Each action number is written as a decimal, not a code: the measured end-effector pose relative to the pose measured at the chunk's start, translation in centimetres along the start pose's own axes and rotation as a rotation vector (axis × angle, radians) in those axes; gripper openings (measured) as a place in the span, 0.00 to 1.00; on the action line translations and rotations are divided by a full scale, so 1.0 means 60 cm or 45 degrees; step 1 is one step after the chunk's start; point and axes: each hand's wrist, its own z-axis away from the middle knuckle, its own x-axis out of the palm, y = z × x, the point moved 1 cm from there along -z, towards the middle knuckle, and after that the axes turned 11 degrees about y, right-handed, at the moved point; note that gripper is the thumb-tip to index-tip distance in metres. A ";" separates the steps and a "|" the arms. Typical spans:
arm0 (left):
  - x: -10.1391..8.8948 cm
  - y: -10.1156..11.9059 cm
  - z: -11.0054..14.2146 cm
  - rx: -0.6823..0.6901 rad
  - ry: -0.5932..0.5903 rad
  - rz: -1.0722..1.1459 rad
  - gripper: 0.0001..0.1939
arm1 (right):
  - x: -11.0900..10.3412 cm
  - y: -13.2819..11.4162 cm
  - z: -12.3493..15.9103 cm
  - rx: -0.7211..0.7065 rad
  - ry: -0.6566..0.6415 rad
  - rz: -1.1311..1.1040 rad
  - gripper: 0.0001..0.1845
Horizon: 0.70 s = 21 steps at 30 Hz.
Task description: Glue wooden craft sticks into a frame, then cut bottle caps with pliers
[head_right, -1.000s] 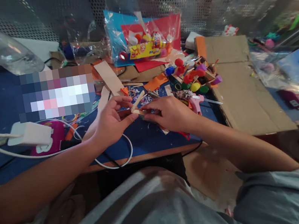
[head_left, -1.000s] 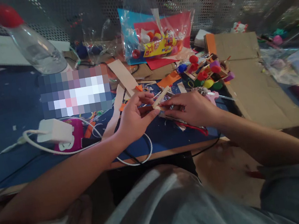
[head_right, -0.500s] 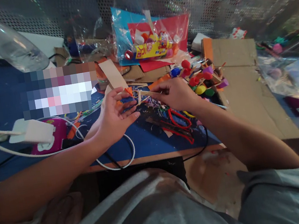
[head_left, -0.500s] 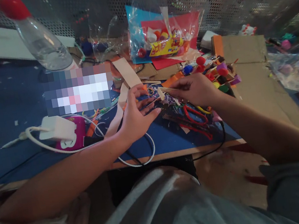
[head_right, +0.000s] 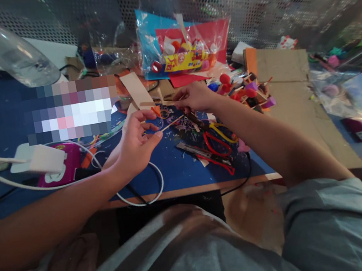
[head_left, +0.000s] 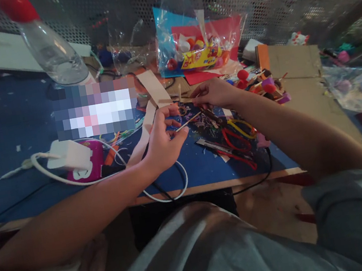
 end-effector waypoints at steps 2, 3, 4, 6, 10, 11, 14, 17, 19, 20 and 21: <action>0.000 0.002 0.000 -0.019 -0.014 -0.012 0.23 | 0.004 -0.001 -0.003 -0.018 -0.002 0.079 0.22; 0.000 0.002 0.000 -0.026 -0.022 -0.019 0.23 | 0.005 -0.002 -0.003 -0.038 0.002 0.124 0.22; -0.001 0.003 0.000 -0.032 -0.029 -0.025 0.23 | 0.005 -0.004 -0.003 -0.068 0.012 0.173 0.23; -0.002 0.004 0.000 -0.038 -0.033 -0.033 0.22 | 0.005 -0.008 0.000 -0.156 0.060 0.274 0.23; -0.003 0.005 -0.001 -0.036 -0.035 -0.024 0.21 | 0.005 -0.011 0.002 -0.347 0.217 0.434 0.20; -0.002 0.005 -0.001 -0.038 -0.034 -0.020 0.21 | 0.005 -0.010 0.002 -0.377 0.241 0.452 0.21; -0.002 0.005 -0.001 -0.043 -0.024 -0.008 0.21 | 0.002 -0.004 0.002 -0.416 0.243 0.436 0.24; -0.001 0.005 -0.002 -0.038 -0.014 0.000 0.20 | -0.007 -0.001 0.005 -0.404 0.258 0.370 0.29; -0.003 0.009 -0.003 -0.009 -0.004 0.008 0.19 | -0.013 -0.004 0.013 -0.418 0.319 0.336 0.29; -0.004 0.013 -0.002 0.021 -0.010 0.009 0.17 | -0.014 -0.007 0.019 -0.441 0.353 0.322 0.28; -0.005 0.019 -0.001 0.068 -0.045 0.004 0.14 | -0.014 -0.012 0.027 -0.492 0.381 0.315 0.26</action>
